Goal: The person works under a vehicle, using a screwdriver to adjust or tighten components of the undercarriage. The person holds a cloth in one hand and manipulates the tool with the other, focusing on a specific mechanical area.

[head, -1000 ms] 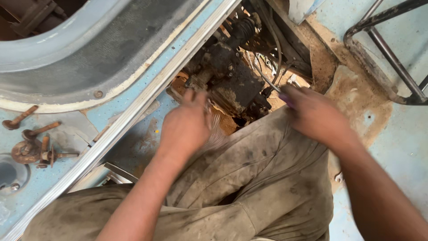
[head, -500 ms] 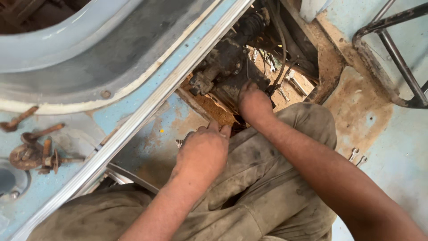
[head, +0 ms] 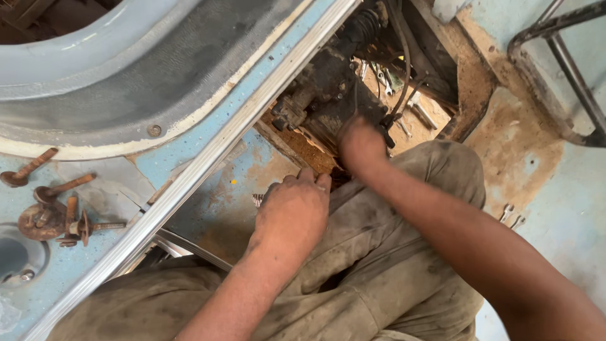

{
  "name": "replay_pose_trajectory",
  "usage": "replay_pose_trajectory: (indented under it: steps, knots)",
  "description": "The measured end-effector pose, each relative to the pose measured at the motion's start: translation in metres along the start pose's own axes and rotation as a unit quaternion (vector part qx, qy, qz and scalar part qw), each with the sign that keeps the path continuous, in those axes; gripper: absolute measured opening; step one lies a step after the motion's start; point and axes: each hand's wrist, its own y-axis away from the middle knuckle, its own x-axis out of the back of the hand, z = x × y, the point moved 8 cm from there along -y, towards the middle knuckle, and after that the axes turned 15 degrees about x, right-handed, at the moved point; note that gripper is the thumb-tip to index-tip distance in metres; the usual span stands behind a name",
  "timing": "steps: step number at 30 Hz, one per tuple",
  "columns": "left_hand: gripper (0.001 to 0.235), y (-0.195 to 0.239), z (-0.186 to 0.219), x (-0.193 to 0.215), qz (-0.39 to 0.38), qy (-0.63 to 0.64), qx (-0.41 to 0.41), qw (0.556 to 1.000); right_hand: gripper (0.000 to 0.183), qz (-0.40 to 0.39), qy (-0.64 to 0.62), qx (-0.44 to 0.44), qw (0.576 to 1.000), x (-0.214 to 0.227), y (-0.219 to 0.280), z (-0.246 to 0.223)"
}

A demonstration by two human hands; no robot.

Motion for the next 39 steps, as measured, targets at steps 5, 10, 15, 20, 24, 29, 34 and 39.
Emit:
replay_pose_trajectory:
  steps: [5, 10, 15, 20, 24, 29, 34, 39]
  knots:
    - [0.026, -0.004, -0.003, 0.001, 0.006, 0.002, 0.001, 1.000, 0.027, -0.080, 0.108, 0.059, 0.989, -0.001, -0.003, -0.013]
    - [0.028, -0.001, 0.000, 0.006, 0.018, 0.024, -0.015, 0.999, 0.015, -0.027, -0.045, 0.017, 0.998, -0.001, 0.001, -0.010]
    - [0.027, -0.008, -0.003, 0.010, 0.016, -0.024, -0.013, 1.000, 0.023, -0.049, -0.040, 0.018, 0.998, -0.008, -0.005, -0.014]
    - [0.049, -0.014, -0.008, 0.037, 0.104, -0.011, -0.012, 0.994, 0.031, 0.018, -0.007, 0.020, 1.000, -0.002, -0.012, -0.027]
    - [0.061, -0.010, -0.012, 0.028, 0.065, -0.027, -0.003, 0.998, 0.021, -0.039, -0.082, -0.024, 0.996, -0.028, -0.011, -0.011]
    - [0.036, -0.016, -0.014, 0.028, 0.045, -0.021, 0.002, 0.999, 0.044, -0.048, 0.014, -0.001, 0.999, -0.021, -0.010, -0.026]
    - [0.031, -0.015, -0.015, 0.020, 0.055, -0.017, -0.002, 0.998, 0.041, -0.105, 0.015, 0.029, 0.994, -0.032, 0.009, -0.051]
    - [0.026, -0.018, -0.014, 0.013, 0.032, -0.044, -0.001, 0.999, 0.030, -0.039, 0.041, 0.031, 0.998, -0.027, -0.021, -0.002]
